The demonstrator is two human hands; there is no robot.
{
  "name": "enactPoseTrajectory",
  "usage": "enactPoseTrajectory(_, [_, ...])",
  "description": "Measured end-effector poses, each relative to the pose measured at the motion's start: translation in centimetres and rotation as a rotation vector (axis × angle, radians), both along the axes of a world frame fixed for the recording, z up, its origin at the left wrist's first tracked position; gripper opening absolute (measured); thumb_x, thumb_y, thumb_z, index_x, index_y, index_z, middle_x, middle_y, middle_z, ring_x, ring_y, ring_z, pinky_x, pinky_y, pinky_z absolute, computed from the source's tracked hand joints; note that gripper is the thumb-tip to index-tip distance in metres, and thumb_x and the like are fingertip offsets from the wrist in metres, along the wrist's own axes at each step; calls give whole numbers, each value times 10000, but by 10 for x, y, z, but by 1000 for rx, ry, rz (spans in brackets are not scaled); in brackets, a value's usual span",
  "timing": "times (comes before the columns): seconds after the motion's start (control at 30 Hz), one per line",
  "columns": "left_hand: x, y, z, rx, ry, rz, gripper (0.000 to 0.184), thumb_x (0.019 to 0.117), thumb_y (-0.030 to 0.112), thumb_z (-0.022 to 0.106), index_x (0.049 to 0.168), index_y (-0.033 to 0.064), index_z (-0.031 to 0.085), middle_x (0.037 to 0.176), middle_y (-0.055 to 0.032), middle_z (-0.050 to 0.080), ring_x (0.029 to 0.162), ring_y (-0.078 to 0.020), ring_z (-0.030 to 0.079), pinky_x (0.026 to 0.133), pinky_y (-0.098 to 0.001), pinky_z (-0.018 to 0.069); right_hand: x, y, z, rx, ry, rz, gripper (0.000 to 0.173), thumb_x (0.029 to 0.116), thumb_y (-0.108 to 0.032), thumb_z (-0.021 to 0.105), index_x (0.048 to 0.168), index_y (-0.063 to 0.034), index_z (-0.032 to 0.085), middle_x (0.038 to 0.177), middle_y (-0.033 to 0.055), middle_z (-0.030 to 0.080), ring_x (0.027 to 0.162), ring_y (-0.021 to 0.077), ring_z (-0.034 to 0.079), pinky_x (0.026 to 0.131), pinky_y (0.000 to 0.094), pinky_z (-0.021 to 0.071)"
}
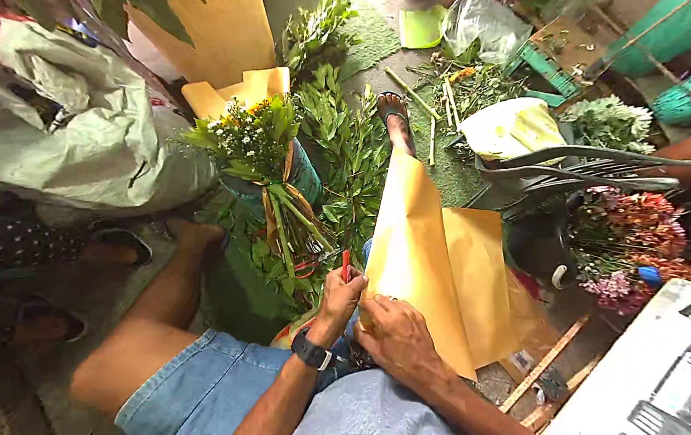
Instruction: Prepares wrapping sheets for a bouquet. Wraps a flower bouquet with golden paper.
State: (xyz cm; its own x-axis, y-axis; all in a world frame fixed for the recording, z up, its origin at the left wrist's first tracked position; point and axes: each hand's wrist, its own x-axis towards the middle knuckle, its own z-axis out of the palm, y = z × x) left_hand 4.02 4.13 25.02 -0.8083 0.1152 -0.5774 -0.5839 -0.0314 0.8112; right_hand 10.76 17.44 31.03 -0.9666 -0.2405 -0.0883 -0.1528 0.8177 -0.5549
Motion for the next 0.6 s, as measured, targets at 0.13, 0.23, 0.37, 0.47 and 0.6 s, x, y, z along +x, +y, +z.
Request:
enactPoseTrajectory(0.13, [9, -24, -8, -73, 22, 49, 47, 921, 43, 661, 888, 10, 661, 658, -14, 599, 555, -97, 565, 536, -266, 503, -15, 34, 7, -270, -212, -78, 521, 989, -536, 595, 1309, -135, 685, 1253, 50, 698, 1186, 191, 645, 1028, 454, 524])
enactPoseTrajectory(0.23, [-3, -10, -15, -71, 45, 83, 52, 929, 47, 648, 885, 20, 644, 675, -7, 590, 578, -93, 568, 557, -264, 505, -40, 51, -10, -85, -95, -272, 595, 1038, -553, 466, 1411, -115, 620, 1448, 114, 591, 1350, 289, 544, 1122, 527, 431])
enactPoseTrajectory(0.37, [-29, 22, -23, -47, 19, 86, 94, 961, 90, 663, 936, -1, 672, 725, -57, 638, 633, -133, 624, 625, -317, 559, -63, 51, -42, 103, -228, -364, 757, 1025, -664, 331, 1593, -168, 397, 1672, 137, 293, 1531, 361, 286, 1234, 605, 211])
enactPoseTrajectory(0.47, [-41, 26, -27, -24, 0, 73, 111, 970, 103, 673, 943, -4, 670, 722, -81, 653, 622, -150, 634, 620, -326, 564, -69, 44, -66, 223, -244, -385, 804, 1016, -705, 266, 1652, -214, 244, 1720, 137, 135, 1574, 370, 158, 1250, 624, 114])
enactPoseTrajectory(0.6, [-25, -12, -12, -123, 77, -118, 356, 1030, 337, 565, 1231, 45, 598, 839, -57, 641, 681, -132, 580, 647, -312, 506, -67, 42, -75, 248, -230, -384, 785, 1025, -691, 229, 1662, -233, 200, 1727, 115, 114, 1581, 355, 137, 1247, 629, 100])
